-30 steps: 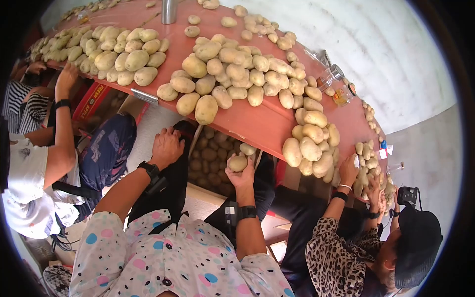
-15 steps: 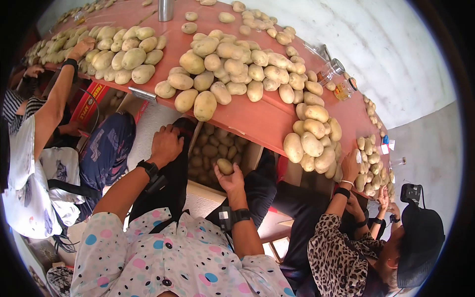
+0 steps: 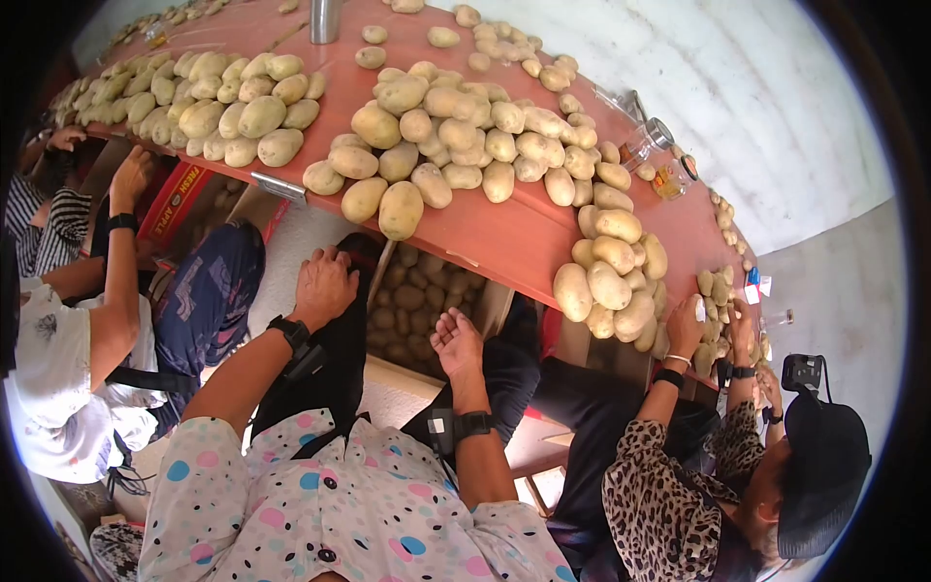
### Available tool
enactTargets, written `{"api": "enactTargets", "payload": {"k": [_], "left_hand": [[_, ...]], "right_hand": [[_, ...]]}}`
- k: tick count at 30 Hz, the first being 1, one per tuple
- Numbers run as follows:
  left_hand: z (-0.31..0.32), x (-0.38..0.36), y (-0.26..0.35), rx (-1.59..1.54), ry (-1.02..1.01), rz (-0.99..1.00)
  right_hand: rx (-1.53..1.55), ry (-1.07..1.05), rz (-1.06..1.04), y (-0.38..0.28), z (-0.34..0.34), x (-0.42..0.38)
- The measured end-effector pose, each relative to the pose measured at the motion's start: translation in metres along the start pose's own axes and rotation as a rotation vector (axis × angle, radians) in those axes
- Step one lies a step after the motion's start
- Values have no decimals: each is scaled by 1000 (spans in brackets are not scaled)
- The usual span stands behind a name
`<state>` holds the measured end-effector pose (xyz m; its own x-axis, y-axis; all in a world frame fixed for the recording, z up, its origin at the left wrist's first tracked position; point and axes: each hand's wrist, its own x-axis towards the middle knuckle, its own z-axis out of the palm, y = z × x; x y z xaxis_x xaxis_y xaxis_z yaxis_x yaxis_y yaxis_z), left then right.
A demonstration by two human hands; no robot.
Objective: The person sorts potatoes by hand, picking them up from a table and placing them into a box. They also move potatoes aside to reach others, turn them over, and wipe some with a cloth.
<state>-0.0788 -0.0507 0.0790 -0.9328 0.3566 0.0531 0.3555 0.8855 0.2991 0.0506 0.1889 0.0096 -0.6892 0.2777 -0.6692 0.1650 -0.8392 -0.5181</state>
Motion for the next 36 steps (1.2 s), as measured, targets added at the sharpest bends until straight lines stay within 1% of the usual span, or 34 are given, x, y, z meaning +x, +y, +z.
{"api": "enactTargets", "payload": {"k": [3,5,8,10,11,12,14,15,17,18,20,24,26,30,32,33,35,36], "left_hand": [[3,-1,0,1,43,7],[4,0,0,-3,89,13],[6,-1,-2,-19,101,22],[5,-3,-2,-10,93,20],[6,-3,-1,-15,105,23],[6,-3,-1,-2,108,25],[6,-4,-1,9,117,27],[6,-4,-1,12,107,25],[6,-5,-1,14,107,22],[6,-5,-2,5,106,25],[5,-7,-1,-5,115,23],[3,-7,0,-12,103,14],[2,-7,-1,-13,106,18],[1,-7,-1,-35,101,29],[1,-7,-3,-34,99,34],[2,-6,-3,-44,94,28],[3,-6,-3,-54,92,25],[2,-6,-3,-54,86,22]], "right_hand": [[-75,41,19,5,3,-5],[-114,12,-6,3,9,-11],[-193,-36,-68,-8,28,-26],[-326,-201,-120,-17,44,-42],[-379,-251,-143,-22,54,-51],[-383,-255,-152,-28,62,-58],[-506,-381,-214,-36,75,-68],[-509,-385,-221,-40,80,-71],[-634,-395,-330,-48,90,-76],[-637,-402,-337,-52,95,-80],[-766,-362,-409,-59,104,-87],[-874,-370,-463,-69,114,-86],[-981,-346,-521,-72,119,-83],[-1003,-362,-570,-79,129,-76],[-1088,-339,-681,-82,131,-68],[-1086,-338,-688,-85,133,-64],[-1144,-298,-943,-95,139,-54],[-1144,-298,-947,-102,145,-52]]}}
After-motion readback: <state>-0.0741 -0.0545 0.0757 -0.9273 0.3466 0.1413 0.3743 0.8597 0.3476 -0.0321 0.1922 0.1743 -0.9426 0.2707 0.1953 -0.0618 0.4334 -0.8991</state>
